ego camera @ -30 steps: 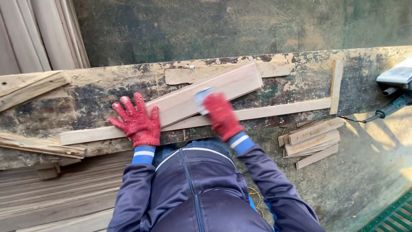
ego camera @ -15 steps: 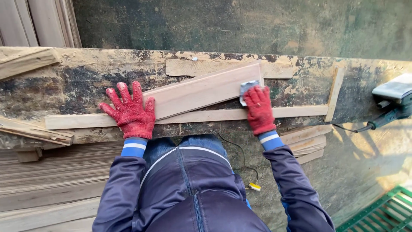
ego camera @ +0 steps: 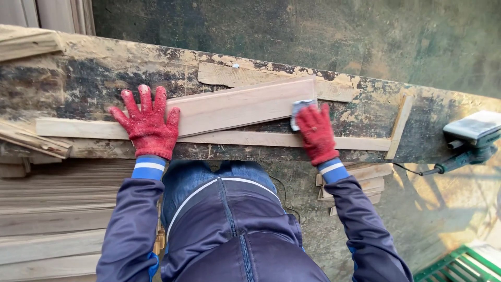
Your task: Sanding a piece of wood by hand using a piece of sandpaper.
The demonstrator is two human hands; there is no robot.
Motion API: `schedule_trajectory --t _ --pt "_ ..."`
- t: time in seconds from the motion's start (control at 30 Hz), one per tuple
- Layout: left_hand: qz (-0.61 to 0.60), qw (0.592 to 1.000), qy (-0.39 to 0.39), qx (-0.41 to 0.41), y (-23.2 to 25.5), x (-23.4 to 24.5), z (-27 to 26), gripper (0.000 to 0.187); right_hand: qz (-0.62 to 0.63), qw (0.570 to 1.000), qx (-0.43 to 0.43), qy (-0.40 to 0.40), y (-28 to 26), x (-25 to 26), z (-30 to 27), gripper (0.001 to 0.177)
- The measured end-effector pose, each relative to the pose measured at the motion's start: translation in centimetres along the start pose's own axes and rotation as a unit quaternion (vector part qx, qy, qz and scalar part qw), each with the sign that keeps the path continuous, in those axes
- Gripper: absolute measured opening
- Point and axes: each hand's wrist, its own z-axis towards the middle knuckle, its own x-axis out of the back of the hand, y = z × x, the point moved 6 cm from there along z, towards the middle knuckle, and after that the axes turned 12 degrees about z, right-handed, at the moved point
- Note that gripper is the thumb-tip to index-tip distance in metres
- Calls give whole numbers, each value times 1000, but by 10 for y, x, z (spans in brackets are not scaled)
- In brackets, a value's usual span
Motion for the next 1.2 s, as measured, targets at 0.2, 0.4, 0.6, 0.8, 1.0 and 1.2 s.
schedule_trajectory --t 0.2,0.4,0.6,0.8,1.0,1.2 --pt "38 998 -58 -1 -8 -23 6 63 224 963 140 58 -143 -47 97 16" --pt "-11 989 -95 -110 -45 -33 22 56 212 955 208 -16 -145 -26 106 18" --pt "-134 980 -58 -133 -45 -30 43 40 156 977 110 -98 -150 -25 120 37" --pt "-117 960 -7 -254 -47 -32 63 52 235 952 156 -117 -285 -78 202 39" --pt "-109 931 -13 -347 -43 0 84 50 209 957 130 -152 -304 -84 222 45" --pt "-135 883 30 -449 -41 4 85 50 176 969 46 -166 -290 -76 214 42"
